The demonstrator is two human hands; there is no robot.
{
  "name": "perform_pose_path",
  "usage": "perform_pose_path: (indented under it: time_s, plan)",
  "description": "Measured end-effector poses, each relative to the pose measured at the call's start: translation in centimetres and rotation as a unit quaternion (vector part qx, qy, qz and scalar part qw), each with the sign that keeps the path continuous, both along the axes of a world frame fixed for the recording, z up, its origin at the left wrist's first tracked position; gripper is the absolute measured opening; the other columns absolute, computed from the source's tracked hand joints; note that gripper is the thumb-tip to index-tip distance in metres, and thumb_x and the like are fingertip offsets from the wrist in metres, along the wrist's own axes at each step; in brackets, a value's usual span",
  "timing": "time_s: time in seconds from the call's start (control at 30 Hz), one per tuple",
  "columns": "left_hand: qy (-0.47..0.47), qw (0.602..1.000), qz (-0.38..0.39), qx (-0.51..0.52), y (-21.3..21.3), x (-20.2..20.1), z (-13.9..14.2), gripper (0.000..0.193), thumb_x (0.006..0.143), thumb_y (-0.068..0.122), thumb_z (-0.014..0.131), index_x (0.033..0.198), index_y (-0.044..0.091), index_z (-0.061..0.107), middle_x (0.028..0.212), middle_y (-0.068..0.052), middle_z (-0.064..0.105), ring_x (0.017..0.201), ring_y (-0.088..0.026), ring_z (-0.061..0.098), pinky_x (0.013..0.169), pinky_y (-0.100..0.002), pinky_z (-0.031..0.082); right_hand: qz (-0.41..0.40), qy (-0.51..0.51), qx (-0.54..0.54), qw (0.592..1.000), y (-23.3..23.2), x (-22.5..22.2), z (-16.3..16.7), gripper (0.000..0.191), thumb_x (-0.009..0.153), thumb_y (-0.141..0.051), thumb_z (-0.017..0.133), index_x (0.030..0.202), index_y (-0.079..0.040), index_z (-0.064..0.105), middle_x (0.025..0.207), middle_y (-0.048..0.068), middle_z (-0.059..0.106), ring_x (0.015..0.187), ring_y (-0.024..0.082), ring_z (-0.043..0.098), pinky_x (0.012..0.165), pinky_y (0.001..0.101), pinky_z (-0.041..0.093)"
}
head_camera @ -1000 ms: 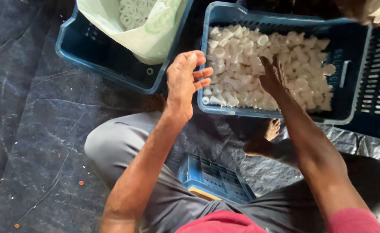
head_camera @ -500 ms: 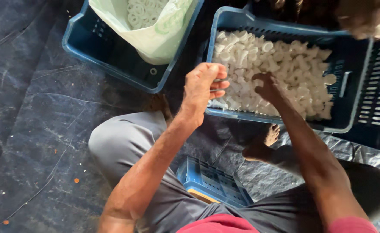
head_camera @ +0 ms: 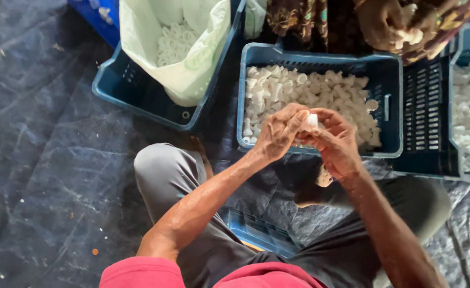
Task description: The person sits on a tarp and repeatedly picks up small white plastic components from a blue crate. They manually press two pieces together to form a connected unit and place the assembled item back into the crate. A second person works alongside them in the same manner.
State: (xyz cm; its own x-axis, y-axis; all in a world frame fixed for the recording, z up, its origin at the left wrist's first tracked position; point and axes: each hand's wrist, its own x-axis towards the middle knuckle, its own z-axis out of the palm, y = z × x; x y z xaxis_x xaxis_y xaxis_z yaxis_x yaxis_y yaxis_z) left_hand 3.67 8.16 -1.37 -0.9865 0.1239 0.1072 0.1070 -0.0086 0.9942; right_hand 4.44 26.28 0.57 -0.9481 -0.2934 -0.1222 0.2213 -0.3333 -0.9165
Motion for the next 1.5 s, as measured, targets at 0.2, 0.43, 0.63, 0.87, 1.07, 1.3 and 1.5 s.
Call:
perform_pose_path:
  time_s: [0.2, 0.43, 0.63, 0.87, 1.07, 1.3, 1.5]
  plan:
    - [0.144, 0.958, 0.087, -0.234, -1.5, 0.5, 1.5, 0.033, 0.108, 0.034, 0.057, 0.092, 0.007, 0.066, 0.085, -0.015, 0.069, 0.081, -0.038, 0.069, 0.067, -0.044, 0.053, -0.050, 0.012, 0.072, 0.996, -3.0, 0.9, -0.9, 0.044, 0.095, -0.023, 0.072, 0.131, 0.002, 0.063, 0.107, 0.008, 0.073, 0.082, 0.015, 0.070, 0.067, 0.0266, 0.057]
    - [0.182, 0.941, 0.064, -0.279, -2.0, 0.2, 1.6, 0.037, 0.106, 0.033, 0.056, 0.081, 0.005, 0.062, 0.079, -0.017, 0.067, 0.075, -0.038, 0.068, 0.064, -0.047, 0.051, -0.017, 0.019, 0.083, 0.996, -2.7, 1.0, -1.4, 0.039, 0.099, -0.017, 0.071, 0.132, 0.004, 0.063, 0.091, 0.005, 0.070, 0.068, 0.010, 0.062, 0.058, 0.0228, 0.050]
    - [0.117, 0.964, 0.064, -0.228, -2.3, 0.2, 2.3, 0.038, 0.107, 0.032, 0.052, 0.084, 0.005, 0.063, 0.076, -0.018, 0.066, 0.073, -0.039, 0.068, 0.062, -0.046, 0.051, -0.041, 0.030, 0.034, 0.998, -3.0, 1.6, -1.4, 0.061, 0.088, 0.000, 0.078, 0.141, -0.004, 0.048, 0.115, 0.003, 0.066, 0.093, 0.009, 0.067, 0.077, 0.0236, 0.058]
    - [0.197, 0.931, 0.079, -0.296, -2.3, 0.8, 2.1, 0.032, 0.107, 0.029, 0.056, 0.085, 0.006, 0.061, 0.081, -0.015, 0.066, 0.076, -0.038, 0.067, 0.064, -0.046, 0.052, 0.005, -0.097, 0.032, 0.995, -1.8, 0.4, -3.3, 0.034, 0.106, -0.018, 0.066, 0.125, 0.009, 0.058, 0.109, 0.017, 0.068, 0.088, 0.023, 0.068, 0.069, 0.0327, 0.056]
    - [0.196, 0.927, 0.075, -0.311, -2.6, 0.7, 1.7, 0.029, 0.106, 0.027, 0.058, 0.085, 0.006, 0.060, 0.082, -0.014, 0.065, 0.077, -0.038, 0.066, 0.065, -0.047, 0.051, -0.054, -0.161, -0.016, 0.985, -1.6, 0.9, -0.6, 0.036, 0.085, 0.008, 0.065, 0.118, -0.003, 0.059, 0.103, 0.007, 0.072, 0.090, 0.016, 0.072, 0.076, 0.0319, 0.063]
    - [0.214, 0.920, 0.057, -0.322, -2.4, 1.0, 1.9, 0.028, 0.106, 0.026, 0.059, 0.085, 0.007, 0.060, 0.081, -0.012, 0.065, 0.076, -0.036, 0.067, 0.064, -0.046, 0.051, 0.027, -0.127, 0.008, 0.991, -2.1, 0.1, -1.4, 0.032, 0.115, -0.026, 0.058, 0.120, 0.006, 0.061, 0.109, 0.022, 0.069, 0.086, 0.027, 0.068, 0.067, 0.0361, 0.053]
    - [0.225, 0.920, 0.072, -0.314, -2.8, 1.1, 1.9, 0.026, 0.106, 0.025, 0.059, 0.087, 0.007, 0.060, 0.082, -0.012, 0.064, 0.077, -0.035, 0.067, 0.065, -0.045, 0.052, -0.039, -0.191, -0.020, 0.981, -1.5, 1.2, -0.1, 0.034, 0.086, -0.008, 0.061, 0.120, -0.008, 0.058, 0.104, 0.005, 0.072, 0.088, 0.015, 0.071, 0.074, 0.0349, 0.061]
